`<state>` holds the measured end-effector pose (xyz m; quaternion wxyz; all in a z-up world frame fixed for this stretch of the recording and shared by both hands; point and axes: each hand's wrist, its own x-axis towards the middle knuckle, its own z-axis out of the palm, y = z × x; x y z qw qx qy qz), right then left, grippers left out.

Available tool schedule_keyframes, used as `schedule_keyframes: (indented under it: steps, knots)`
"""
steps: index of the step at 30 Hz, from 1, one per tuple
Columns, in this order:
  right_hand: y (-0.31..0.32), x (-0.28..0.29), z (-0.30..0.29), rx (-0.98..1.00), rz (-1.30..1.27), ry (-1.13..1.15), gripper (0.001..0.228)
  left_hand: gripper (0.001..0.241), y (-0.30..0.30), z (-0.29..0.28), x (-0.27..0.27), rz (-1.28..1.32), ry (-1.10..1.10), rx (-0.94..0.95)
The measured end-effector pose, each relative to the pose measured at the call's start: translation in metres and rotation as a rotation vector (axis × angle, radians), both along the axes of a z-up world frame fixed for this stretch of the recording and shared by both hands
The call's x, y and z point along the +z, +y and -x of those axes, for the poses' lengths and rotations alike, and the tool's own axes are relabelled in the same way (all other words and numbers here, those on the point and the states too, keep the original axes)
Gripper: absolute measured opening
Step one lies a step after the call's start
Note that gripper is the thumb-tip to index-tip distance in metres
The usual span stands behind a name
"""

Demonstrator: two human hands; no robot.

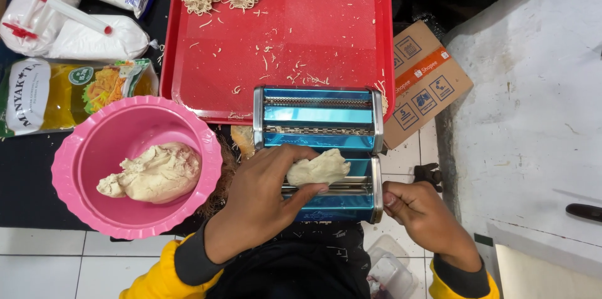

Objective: The person is preparing dough and using a manual pasta machine to create noodles.

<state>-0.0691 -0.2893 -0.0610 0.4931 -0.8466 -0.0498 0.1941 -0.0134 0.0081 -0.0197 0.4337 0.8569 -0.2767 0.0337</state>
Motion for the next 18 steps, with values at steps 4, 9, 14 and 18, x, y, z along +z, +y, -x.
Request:
schedule_keyframes:
  steps: [4, 9, 14, 18]
  knots:
    - [0.000, 0.003, -0.002, 0.010, 0.076, 0.111, 0.031, 0.039, 0.001, -0.003, 0.004, 0.029, -0.039, -0.009]
    - [0.002, 0.007, 0.014, -0.065, 0.231, 0.034, 0.029, 0.026, 0.006, -0.005, 0.021, 0.245, -0.012, -0.173]
    - [-0.016, -0.031, 0.040, 0.062, 0.580, -0.147, 0.040, 0.031, 0.010, -0.007, 0.023, 0.074, -0.044, -0.280]
    - [-0.018, -0.036, 0.055, 0.056, 0.946, -0.093, 0.035, 0.020, 0.008, -0.005, 0.018, -0.036, -0.269, -0.245]
